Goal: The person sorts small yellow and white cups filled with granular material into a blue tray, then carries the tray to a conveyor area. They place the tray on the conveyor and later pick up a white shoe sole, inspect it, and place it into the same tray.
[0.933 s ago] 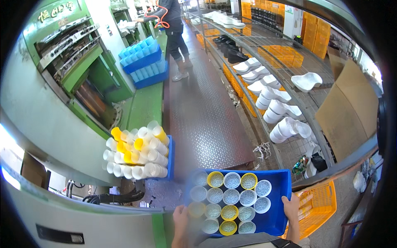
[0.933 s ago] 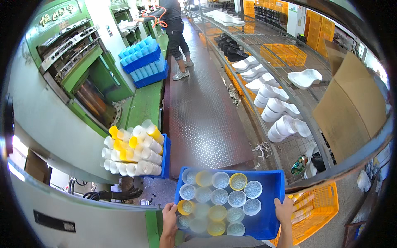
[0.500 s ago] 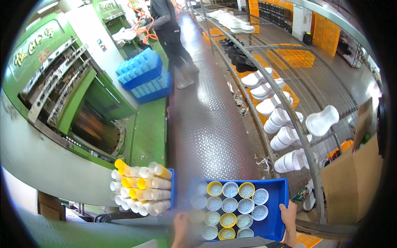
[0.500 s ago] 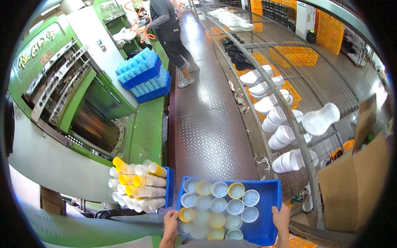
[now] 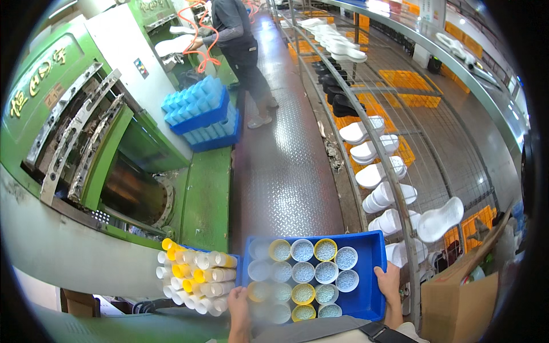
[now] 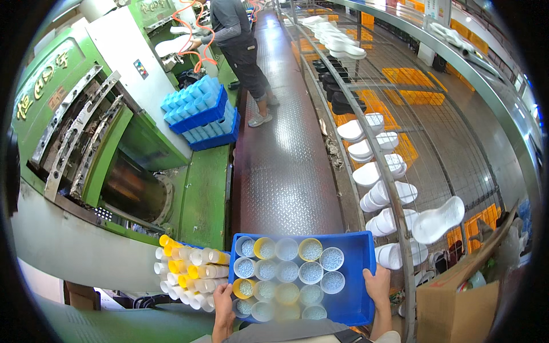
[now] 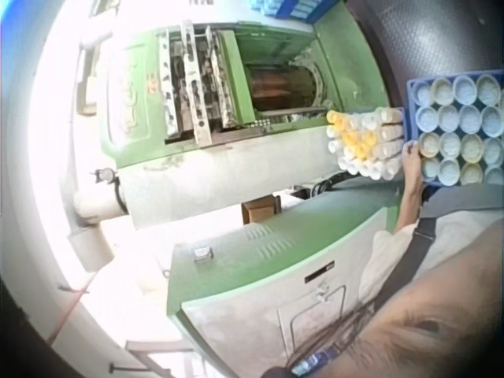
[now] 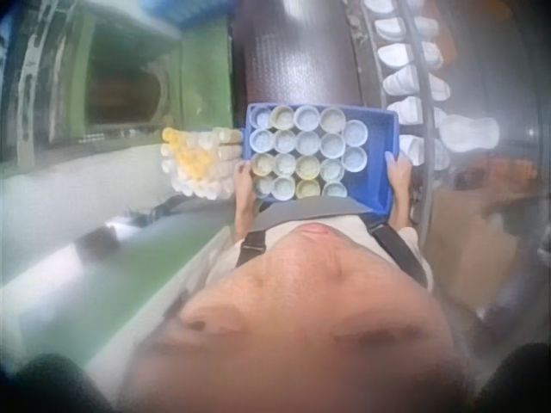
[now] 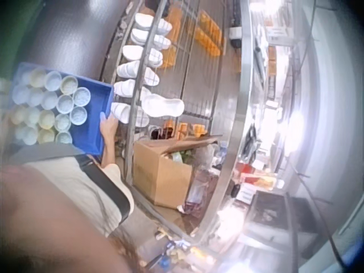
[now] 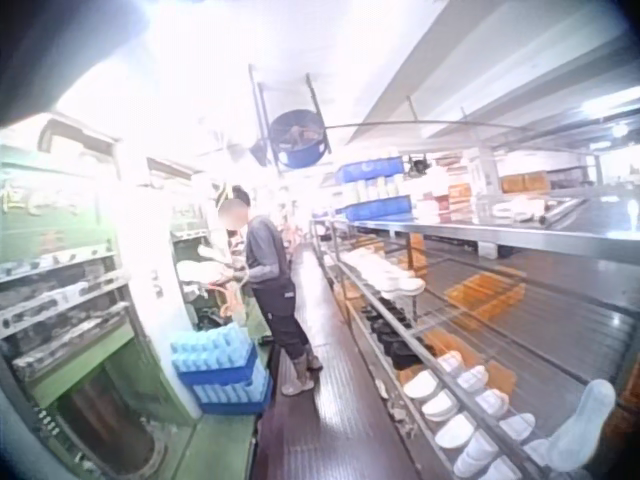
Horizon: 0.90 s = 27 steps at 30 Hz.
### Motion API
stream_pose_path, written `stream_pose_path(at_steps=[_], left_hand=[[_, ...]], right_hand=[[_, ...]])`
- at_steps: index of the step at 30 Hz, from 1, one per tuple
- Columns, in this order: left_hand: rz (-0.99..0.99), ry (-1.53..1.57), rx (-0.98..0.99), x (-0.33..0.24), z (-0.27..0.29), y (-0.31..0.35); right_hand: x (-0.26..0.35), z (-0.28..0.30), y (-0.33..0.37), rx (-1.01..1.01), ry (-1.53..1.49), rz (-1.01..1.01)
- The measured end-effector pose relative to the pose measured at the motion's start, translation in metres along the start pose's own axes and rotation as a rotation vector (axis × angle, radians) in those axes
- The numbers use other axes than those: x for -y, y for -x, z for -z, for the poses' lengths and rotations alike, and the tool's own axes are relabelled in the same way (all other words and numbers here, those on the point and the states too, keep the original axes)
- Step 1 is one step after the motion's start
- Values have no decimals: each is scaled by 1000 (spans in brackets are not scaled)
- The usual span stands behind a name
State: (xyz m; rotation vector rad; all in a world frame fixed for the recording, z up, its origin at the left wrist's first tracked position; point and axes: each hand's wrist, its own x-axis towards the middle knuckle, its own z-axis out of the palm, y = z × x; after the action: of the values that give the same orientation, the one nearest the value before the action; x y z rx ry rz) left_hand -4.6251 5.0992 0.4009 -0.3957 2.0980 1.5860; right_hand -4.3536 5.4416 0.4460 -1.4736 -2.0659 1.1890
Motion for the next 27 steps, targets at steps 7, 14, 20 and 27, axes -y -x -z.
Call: stream_pose_path(at_steps=[7, 14, 20, 27], left_hand=[[-7, 14, 61, -80, -51, -76], [-73, 41, 151, -211, -113, -119], [-100, -6, 173, -269, -157, -145], [-86, 17, 130, -302, -235, -175]], right_hand=[[67, -16, -91, -51, 53, -24], [155, 17, -171, -129, 85, -17], [182, 29, -222, -166, 93, -5], [195, 49, -330, -133, 112, 77]])
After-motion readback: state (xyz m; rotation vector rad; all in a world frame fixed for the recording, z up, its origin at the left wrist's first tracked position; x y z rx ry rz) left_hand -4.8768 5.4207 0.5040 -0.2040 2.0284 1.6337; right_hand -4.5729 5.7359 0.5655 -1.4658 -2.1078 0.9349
